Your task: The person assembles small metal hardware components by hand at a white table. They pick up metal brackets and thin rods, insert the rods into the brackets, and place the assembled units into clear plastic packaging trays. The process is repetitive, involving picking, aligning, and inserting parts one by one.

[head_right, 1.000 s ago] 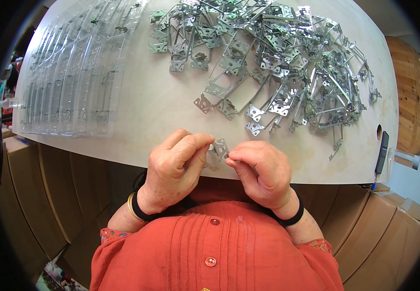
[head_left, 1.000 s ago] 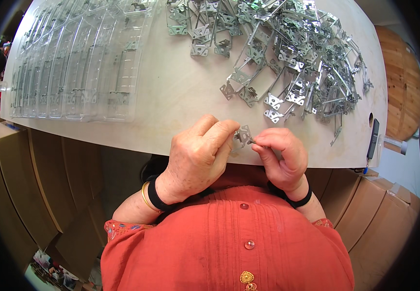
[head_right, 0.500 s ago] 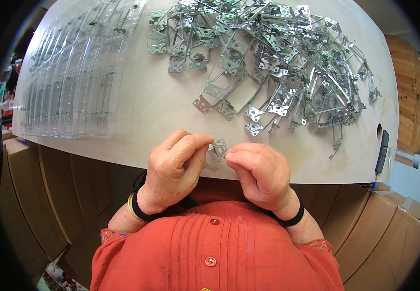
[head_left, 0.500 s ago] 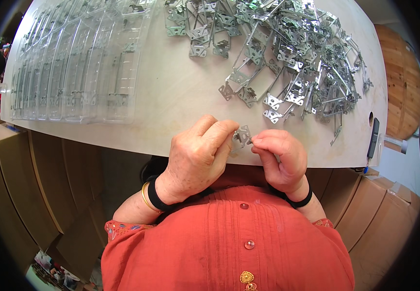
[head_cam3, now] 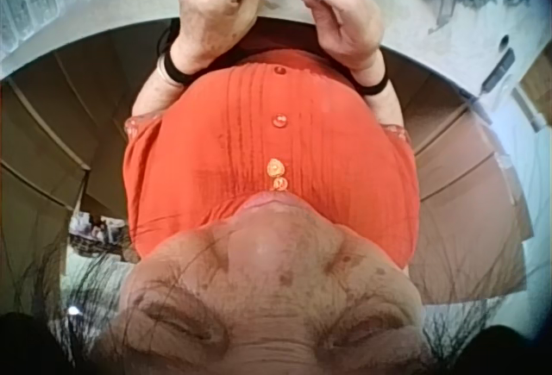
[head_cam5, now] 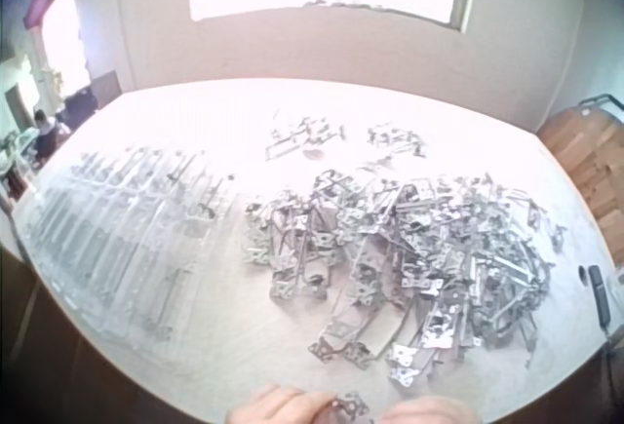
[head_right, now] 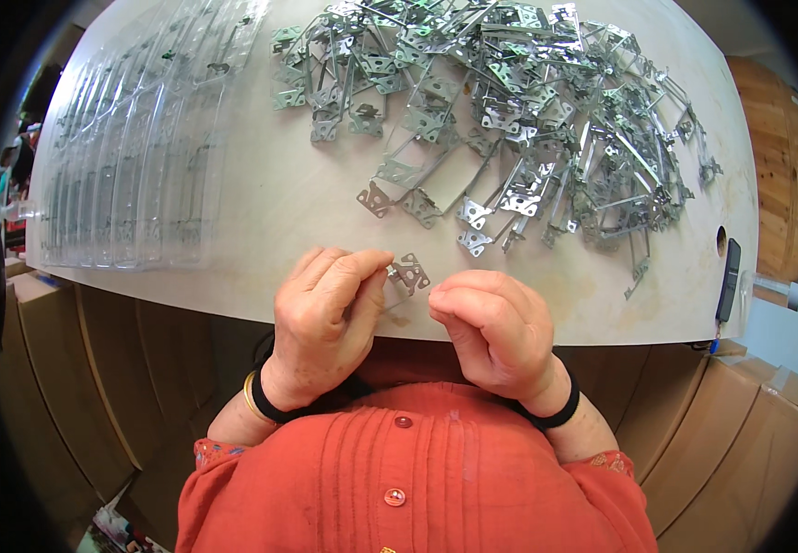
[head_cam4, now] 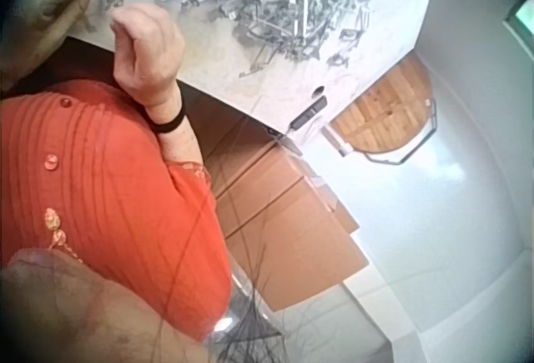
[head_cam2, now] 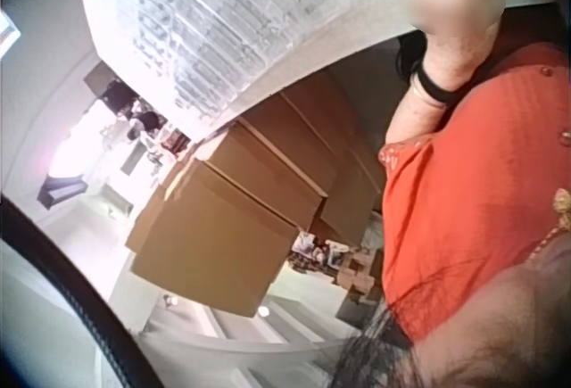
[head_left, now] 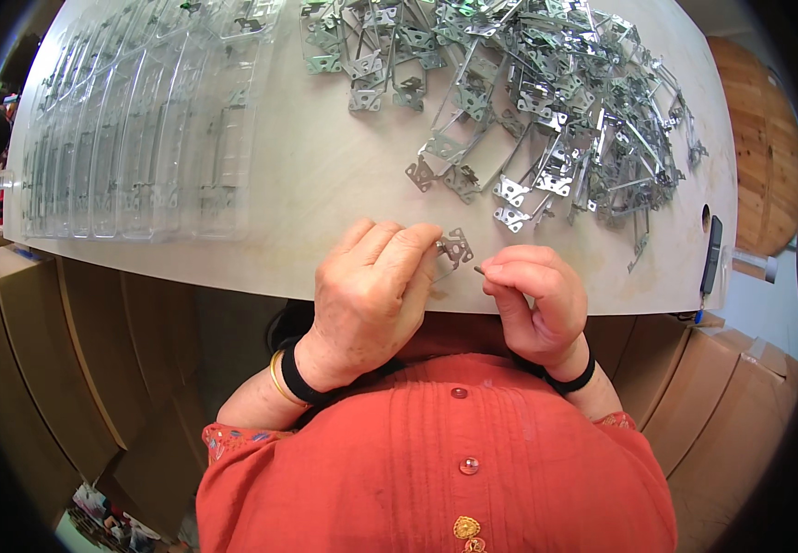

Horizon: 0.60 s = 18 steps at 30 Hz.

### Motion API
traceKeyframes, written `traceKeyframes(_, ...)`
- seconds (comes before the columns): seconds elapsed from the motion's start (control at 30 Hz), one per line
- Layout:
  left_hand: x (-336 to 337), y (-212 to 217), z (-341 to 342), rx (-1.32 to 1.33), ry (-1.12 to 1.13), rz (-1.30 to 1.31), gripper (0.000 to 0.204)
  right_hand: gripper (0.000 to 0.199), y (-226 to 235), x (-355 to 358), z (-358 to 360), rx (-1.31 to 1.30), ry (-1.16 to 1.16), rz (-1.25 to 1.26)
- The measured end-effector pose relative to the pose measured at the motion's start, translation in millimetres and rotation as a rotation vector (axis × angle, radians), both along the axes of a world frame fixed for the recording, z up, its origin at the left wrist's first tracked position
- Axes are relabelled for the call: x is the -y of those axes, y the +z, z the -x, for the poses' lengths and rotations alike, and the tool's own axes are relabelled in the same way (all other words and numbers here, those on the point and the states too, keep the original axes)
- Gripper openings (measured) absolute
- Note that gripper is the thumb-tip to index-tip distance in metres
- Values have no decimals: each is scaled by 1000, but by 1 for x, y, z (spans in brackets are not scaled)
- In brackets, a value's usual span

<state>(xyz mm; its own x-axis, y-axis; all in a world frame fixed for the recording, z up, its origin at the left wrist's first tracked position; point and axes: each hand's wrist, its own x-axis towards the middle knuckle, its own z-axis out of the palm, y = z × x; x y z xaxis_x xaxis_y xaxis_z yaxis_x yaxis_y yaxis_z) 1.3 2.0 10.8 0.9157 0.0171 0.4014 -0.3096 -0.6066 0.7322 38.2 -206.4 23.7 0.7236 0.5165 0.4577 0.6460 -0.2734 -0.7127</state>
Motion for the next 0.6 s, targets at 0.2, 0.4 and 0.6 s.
traceKeyframes(0.2, 0, 5, 1, -1, -13, -90, 26, 26, -5, 3, -2, 45, -30, 3)
traceKeyframes(0.4, 10, 9, -2, 49, 6, -173, 34, 27, -5, 8, -2, 36, -52, -33)
traceKeyframes(0.6, 20, 10, -8, 31, -25, -243, 32, 27, -5, 10, 2, 32, -65, -28)
